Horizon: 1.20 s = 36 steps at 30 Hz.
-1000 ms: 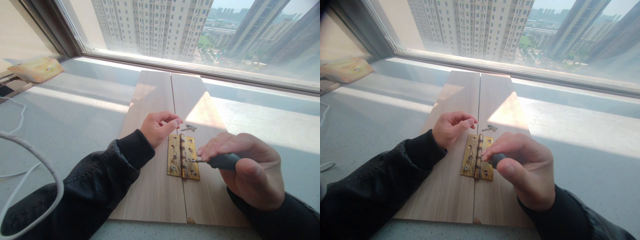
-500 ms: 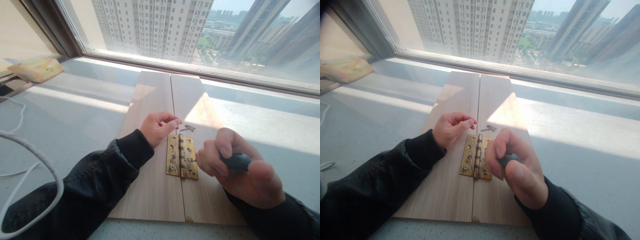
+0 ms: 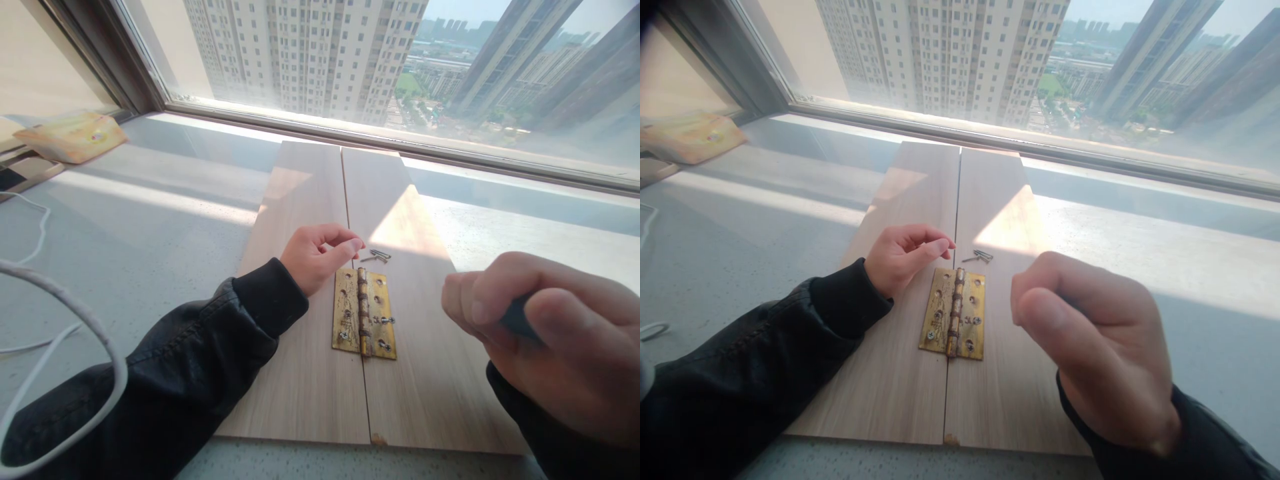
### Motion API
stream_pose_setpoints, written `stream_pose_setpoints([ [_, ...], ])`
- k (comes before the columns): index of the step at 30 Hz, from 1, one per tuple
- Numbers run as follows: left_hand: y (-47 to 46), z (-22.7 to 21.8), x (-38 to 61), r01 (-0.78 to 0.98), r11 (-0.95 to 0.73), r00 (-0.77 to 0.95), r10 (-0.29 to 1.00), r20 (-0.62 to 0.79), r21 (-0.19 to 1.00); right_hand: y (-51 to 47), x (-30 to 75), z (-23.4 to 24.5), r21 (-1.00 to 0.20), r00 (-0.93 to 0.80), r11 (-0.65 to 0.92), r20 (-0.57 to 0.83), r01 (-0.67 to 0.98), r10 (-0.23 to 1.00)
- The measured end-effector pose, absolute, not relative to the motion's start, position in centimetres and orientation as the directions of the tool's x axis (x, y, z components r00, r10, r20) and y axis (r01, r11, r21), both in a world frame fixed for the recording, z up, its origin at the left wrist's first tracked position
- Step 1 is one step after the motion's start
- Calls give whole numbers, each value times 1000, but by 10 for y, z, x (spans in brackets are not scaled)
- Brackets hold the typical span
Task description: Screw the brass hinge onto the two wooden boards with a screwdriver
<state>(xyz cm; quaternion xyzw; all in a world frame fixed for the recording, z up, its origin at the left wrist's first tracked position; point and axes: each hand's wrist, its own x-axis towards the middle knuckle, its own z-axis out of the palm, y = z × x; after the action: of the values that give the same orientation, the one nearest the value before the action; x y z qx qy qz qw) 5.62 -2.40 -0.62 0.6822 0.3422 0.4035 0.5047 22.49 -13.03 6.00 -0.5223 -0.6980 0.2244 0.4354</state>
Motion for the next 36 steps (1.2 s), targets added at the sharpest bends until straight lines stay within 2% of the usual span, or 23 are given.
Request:
stream_pose_setpoints([
  [2, -24, -7, 55, 54, -260, 444, 871, 210, 964, -128, 232, 56, -558, -160, 290, 271, 778, 949],
  [4, -25, -7, 55, 54, -267, 445, 869, 216, 962, -125, 235, 47, -304, -216, 242, 118, 922, 969],
  [6, -25, -7, 55, 56, -271, 445, 868, 219, 961, -123, 234, 38, -104, -232, 229, -19, 968, 973],
  [8, -24, -6, 56, 55, -271, 443, 869, 219, 961, -124, 230, 34, -32, -257, 255, -127, 966, 958],
  [10, -24, -6, 56, 53, -268, 442, 870, 218, 962, -126, 225, 34, -21, -276, 277, -169, 961, 946],
  [15, -25, -6, 57, 63, -270, 446, 869, 215, 961, -131, 222, 35, 18, -276, 281, -144, 960, 950],
  [23, -24, -6, 57, 56, -270, 442, 870, 218, 961, -129, 228, 37, 2, -459, 462, -106, 887, 882],
  [30, -26, -2, 57, 49, -267, 443, 869, 219, 962, -122, 235, 43, -116, -557, 545, -128, 830, 821],
  [36, -26, -4, 57, 52, -272, 443, 869, 221, 961, -121, 235, 45, -213, -622, 595, -85, 775, 779],
])
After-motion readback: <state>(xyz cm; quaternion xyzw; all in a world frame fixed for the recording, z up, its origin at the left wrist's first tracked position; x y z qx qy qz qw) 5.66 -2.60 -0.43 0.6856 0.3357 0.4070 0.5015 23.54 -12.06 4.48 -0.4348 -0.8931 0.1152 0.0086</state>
